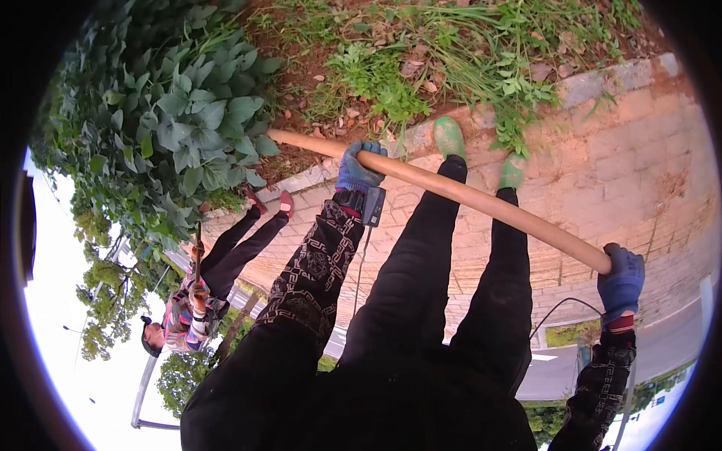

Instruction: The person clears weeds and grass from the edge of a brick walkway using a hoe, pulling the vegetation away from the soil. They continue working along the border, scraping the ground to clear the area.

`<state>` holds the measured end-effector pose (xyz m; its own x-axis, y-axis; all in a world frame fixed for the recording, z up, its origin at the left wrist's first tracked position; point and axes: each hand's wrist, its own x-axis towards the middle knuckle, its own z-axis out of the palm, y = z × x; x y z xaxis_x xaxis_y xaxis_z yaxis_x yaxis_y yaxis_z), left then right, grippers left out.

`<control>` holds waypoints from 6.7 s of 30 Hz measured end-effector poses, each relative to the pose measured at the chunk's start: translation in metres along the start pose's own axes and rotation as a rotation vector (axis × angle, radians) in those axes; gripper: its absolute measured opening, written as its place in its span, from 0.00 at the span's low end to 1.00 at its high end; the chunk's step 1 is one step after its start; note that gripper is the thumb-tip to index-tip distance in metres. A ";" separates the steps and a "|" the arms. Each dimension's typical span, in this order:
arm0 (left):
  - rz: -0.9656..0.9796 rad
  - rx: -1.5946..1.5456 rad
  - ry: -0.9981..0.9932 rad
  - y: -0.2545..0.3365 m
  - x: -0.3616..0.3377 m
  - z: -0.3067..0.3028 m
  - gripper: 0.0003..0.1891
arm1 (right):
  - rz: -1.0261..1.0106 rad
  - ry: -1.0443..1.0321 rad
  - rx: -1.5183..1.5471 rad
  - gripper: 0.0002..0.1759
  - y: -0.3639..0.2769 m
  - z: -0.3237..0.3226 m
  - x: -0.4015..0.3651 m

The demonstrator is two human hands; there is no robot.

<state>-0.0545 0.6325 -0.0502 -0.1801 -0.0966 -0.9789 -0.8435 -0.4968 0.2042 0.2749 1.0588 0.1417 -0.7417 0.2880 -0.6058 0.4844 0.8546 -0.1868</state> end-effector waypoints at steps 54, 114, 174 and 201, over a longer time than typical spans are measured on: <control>-0.460 -0.310 -0.348 -0.183 -0.128 0.040 0.10 | 0.235 0.022 -0.507 0.18 0.185 -0.154 -0.181; 0.355 0.205 -0.050 -0.134 -0.285 -0.304 0.18 | 0.013 -0.313 -0.349 0.27 -0.011 -0.254 -0.235; 0.379 0.811 -0.050 0.005 -0.205 -0.507 0.21 | -0.101 0.078 -0.411 0.28 -0.260 -0.292 -0.405; 0.275 0.523 -0.049 -0.065 -0.301 -0.504 0.16 | -0.203 0.158 0.582 0.18 -0.242 -0.262 -0.464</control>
<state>0.3096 0.2587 0.2268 -0.4399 -0.1151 -0.8906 -0.8978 0.0326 0.4393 0.3804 0.8315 0.6709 -0.8831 0.2429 -0.4014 0.4670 0.5370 -0.7025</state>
